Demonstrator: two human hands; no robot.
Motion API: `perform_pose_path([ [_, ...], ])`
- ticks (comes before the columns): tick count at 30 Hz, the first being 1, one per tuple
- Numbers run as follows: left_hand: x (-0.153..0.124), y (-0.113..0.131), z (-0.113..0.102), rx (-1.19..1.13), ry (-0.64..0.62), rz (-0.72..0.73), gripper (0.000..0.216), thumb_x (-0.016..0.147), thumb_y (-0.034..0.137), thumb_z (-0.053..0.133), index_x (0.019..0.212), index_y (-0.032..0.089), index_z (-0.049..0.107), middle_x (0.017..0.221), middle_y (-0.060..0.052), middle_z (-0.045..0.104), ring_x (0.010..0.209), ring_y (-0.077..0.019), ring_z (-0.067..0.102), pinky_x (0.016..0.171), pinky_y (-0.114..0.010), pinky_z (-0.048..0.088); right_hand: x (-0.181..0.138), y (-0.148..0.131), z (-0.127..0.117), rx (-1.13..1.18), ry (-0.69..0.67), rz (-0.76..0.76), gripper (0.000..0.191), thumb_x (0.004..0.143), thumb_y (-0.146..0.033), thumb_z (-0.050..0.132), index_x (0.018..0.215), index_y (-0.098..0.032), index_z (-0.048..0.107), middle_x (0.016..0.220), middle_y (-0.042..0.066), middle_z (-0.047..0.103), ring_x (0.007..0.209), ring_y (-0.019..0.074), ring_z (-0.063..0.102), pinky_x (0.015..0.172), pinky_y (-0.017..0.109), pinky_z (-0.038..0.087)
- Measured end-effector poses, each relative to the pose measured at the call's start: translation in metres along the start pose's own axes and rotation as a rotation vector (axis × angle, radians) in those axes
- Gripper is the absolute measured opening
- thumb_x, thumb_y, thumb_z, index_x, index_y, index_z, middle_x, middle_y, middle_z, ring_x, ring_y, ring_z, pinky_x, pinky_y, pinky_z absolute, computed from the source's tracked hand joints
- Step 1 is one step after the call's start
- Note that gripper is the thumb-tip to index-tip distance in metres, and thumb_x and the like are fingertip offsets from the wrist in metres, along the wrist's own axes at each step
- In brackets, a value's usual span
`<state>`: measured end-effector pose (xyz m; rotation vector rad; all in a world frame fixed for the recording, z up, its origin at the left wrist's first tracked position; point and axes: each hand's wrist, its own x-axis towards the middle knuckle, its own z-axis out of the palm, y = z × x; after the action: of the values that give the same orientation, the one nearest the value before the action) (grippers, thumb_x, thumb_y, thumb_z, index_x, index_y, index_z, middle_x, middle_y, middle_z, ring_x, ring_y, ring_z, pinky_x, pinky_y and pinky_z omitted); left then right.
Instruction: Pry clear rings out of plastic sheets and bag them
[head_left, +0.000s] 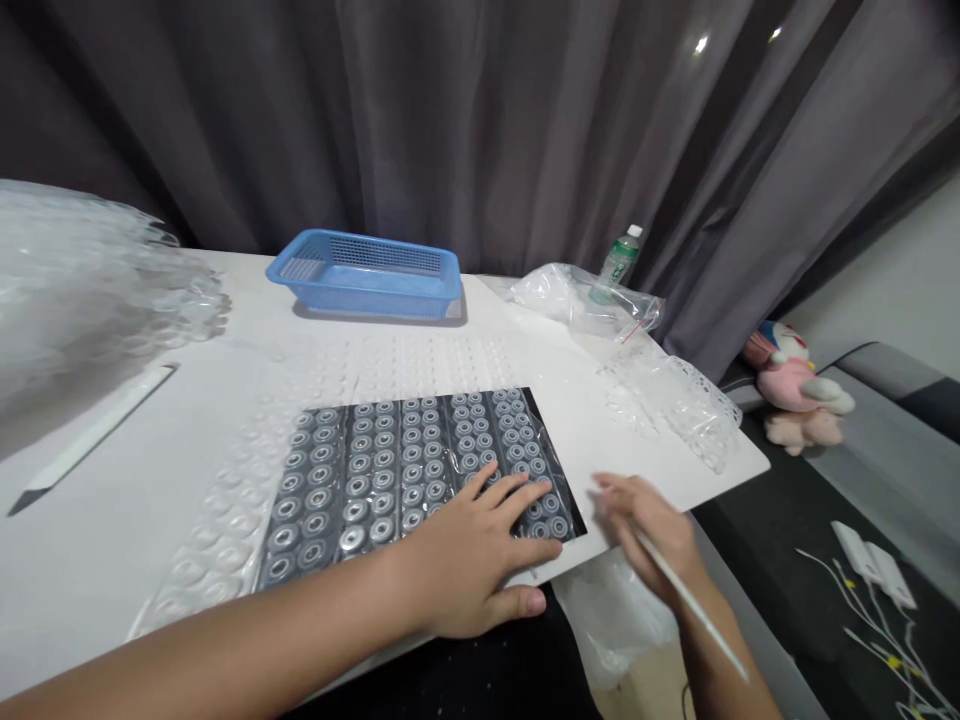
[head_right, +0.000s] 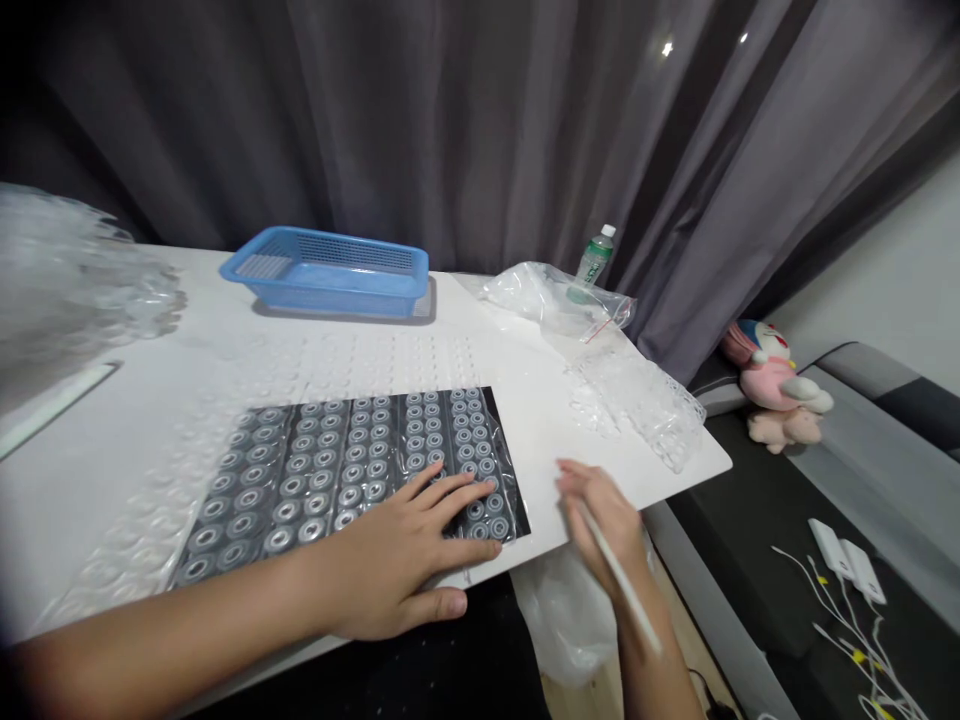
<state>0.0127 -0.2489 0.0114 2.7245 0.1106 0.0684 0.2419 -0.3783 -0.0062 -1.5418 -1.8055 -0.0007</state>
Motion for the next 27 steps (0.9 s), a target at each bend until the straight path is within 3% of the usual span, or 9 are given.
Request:
perform_pose_path([
  [2, 0.0, 0.0, -0.001, -0.013, -0.006, 0.002, 0.051, 0.087, 0.062, 0.033, 0.132, 0.041, 0.045, 0.152, -0.009, 0.023, 0.137, -0.0372, 0.025, 0.107, -0.066, 0.012, 0.0, 0.011, -0.003, -0.069, 0.178, 0.128, 0.012, 0.085, -0.014, 0.054, 0.092, -0.021, 0.06, 0.108, 0.009, 0.064, 0.096, 0.0183, 0.062, 0.083, 0.033, 0.052],
  [3, 0.0, -0.001, -0.002, -0.019, -0.006, 0.009, 0.052, 0.086, 0.063, 0.034, 0.132, 0.04, 0.045, 0.152, -0.009, 0.022, 0.137, -0.0375, 0.025, 0.107, -0.066, 0.012, 0.001, 0.015, -0.005, -0.047, 0.191, 0.17, 0.007, 0.084, -0.016, 0.057, 0.088, -0.02, 0.061, 0.11, 0.009, 0.063, 0.095, 0.0184, 0.062, 0.082, 0.033, 0.052],
  [9, -0.001, -0.002, 0.004, -0.004, 0.047, 0.039, 0.057, 0.083, 0.066, 0.038, 0.132, 0.038, 0.045, 0.149, -0.008, 0.03, 0.135, -0.039, 0.027, 0.107, -0.067, 0.012, 0.005, 0.004, 0.0, 0.527, -0.299, 0.118, 0.006, 0.079, -0.015, 0.065, 0.079, -0.02, 0.062, 0.084, 0.003, 0.066, 0.077, 0.0126, 0.064, 0.068, 0.024, 0.052],
  [14, 0.0, -0.002, 0.004, -0.001, 0.054, 0.117, 0.059, 0.085, 0.063, 0.037, 0.134, 0.032, 0.044, 0.143, -0.004, 0.042, 0.135, -0.0385, 0.027, 0.108, -0.067, 0.009, 0.007, -0.004, 0.001, 0.552, -0.323, 0.137, 0.008, 0.077, -0.012, 0.067, 0.08, -0.019, 0.064, 0.085, 0.003, 0.067, 0.08, 0.0122, 0.064, 0.071, 0.024, 0.051],
  [27, 0.0, 0.0, 0.0, -0.016, 0.019, 0.088, 0.059, 0.085, 0.064, 0.035, 0.135, 0.033, 0.042, 0.143, -0.005, 0.041, 0.136, -0.0385, 0.025, 0.108, -0.067, 0.006, 0.013, -0.006, -0.001, 0.482, -0.361, 0.155, 0.004, 0.081, -0.02, 0.064, 0.079, -0.017, 0.066, 0.081, 0.005, 0.067, 0.078, 0.0136, 0.064, 0.07, 0.026, 0.053],
])
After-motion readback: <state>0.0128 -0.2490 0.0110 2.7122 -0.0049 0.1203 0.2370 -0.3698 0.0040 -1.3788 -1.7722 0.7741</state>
